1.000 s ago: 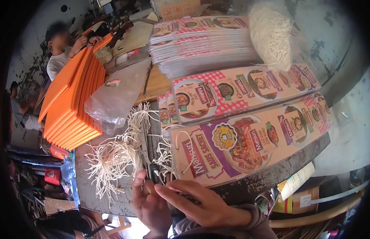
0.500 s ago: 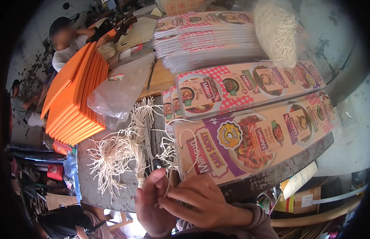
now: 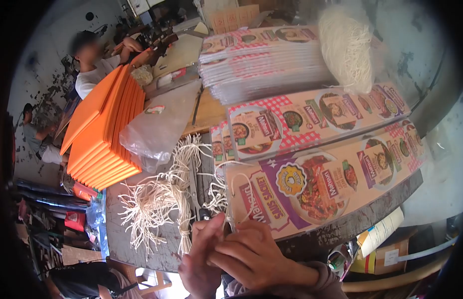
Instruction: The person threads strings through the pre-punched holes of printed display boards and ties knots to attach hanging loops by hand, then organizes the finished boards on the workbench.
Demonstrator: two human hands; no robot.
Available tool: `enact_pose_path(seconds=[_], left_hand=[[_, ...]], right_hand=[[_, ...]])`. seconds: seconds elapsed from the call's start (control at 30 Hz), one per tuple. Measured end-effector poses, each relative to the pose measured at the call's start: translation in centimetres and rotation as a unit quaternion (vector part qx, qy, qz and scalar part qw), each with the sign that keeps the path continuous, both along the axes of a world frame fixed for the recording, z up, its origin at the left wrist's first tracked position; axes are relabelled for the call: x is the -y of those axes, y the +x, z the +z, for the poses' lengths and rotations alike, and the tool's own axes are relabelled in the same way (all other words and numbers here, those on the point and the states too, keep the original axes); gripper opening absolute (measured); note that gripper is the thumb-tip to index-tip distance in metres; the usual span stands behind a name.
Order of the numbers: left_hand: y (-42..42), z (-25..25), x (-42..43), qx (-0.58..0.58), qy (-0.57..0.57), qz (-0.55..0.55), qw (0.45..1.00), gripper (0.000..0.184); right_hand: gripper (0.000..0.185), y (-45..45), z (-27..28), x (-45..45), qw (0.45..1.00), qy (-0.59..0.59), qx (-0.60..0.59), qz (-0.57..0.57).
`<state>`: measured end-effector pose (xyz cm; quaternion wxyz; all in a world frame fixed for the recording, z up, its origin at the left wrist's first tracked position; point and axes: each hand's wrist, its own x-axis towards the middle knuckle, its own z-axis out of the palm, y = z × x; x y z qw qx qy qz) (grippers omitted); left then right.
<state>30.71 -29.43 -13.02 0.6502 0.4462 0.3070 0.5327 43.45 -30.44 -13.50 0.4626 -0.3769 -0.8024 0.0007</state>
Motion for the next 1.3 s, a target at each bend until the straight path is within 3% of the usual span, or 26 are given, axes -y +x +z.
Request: enact_pose_path(seconds=[0.03,0.07,0.13,0.2,0.27,0.33,0.4,0.47,0.5,0.53,0.6,0.73,0.87,1.0,1.03,1.1,1.2,1.27,1.3], left_hand=[[-0.1,-0.7,-0.5,-0.115,0.108,0.017,0.987,0.079],[-0.6,-0.6,-1.0,-0.175,0.179,0.061,0.966,0.065],[-1.1,-1.2,-1.3,-0.312,0.217,0.043,0.924,0.054],[-0.5,-3.0,-1.2,-0.262,0.236,-0.003,0.936,0.054],[-0.1,-4.1,-1.1,-0.283,0.263,0.008,0.922,0.058],[0.8,-4.9,-1.0,-0.228,0.19,0.163,0.941,0.065],[1.5,-5.3,-1.1,-0.179,0.163,0.158,0.957,0.07],[1.8,-6.2,-1.7,-0.096,0.042,0.116,0.988,0.073],[2.0,-5.5,-1.3,-0.178,0.111,0.095,0.973,0.071],[2.3,-5.4,-1.4,-0.177,0.113,0.092,0.973,0.071],[2.7,-5.6,-1.4,-0.093,0.12,0.09,0.984,0.071],[2.1,-5.2,-1.4,-0.063,0.123,0.09,0.986,0.066],[1.7,-4.3,-1.0,-0.188,0.086,0.062,0.976,0.06],[2.9,-4.1,-1.1,-0.108,0.101,0.096,0.984,0.063],[3.0,-3.5,-1.1,-0.113,0.104,0.108,0.982,0.063],[2.6,-3.3,-1.0,-0.152,0.112,0.134,0.973,0.06],[1.8,-3.1,-1.4,-0.117,0.029,0.126,0.985,0.046],[2.0,-3.5,-2.1,-0.127,0.004,0.129,0.983,0.042],[2.5,-4.3,-2.4,-0.078,0.02,0.151,0.985,0.041]], right_hand=[[0.028,0.1,-0.2,0.0,1.0,-0.007,-0.025,-0.001],[0.027,0.2,-0.3,0.0,0.999,-0.014,-0.048,-0.004],[0.027,0.8,-0.3,0.0,0.998,-0.014,-0.052,-0.013],[0.03,1.3,-0.2,0.0,0.997,-0.043,-0.068,0.012],[0.032,0.6,-0.7,0.0,0.996,-0.032,-0.078,0.012],[0.019,-0.1,-0.9,-0.1,0.996,-0.019,-0.072,0.042],[0.024,-1.0,-0.2,-0.5,0.996,0.021,-0.075,0.046],[0.022,-1.9,0.6,-0.4,0.996,0.003,-0.043,0.079],[0.017,-3.0,1.4,-0.1,0.996,0.035,-0.057,0.066],[0.017,-3.8,2.1,0.1,0.996,0.037,-0.056,0.063],[0.019,-5.1,3.4,0.5,0.974,0.115,-0.092,0.173],[0.02,-5.7,3.9,1.2,0.965,0.126,-0.137,0.182],[0.019,-5.5,5.4,1.2,0.959,0.129,-0.172,0.187],[0.02,-6.2,5.2,1.8,0.948,0.108,-0.23,0.189],[0.02,-6.3,5.0,2.1,0.948,0.108,-0.23,0.189],[0.02,-6.3,4.7,2.9,0.947,0.031,-0.052,0.315],[0.022,-7.0,4.6,2.8,0.949,0.121,-0.157,0.244],[0.022,-6.0,4.6,2.3,0.958,0.087,-0.146,0.231],[0.021,-5.4,4.6,2.0,0.966,0.05,-0.134,0.217]])
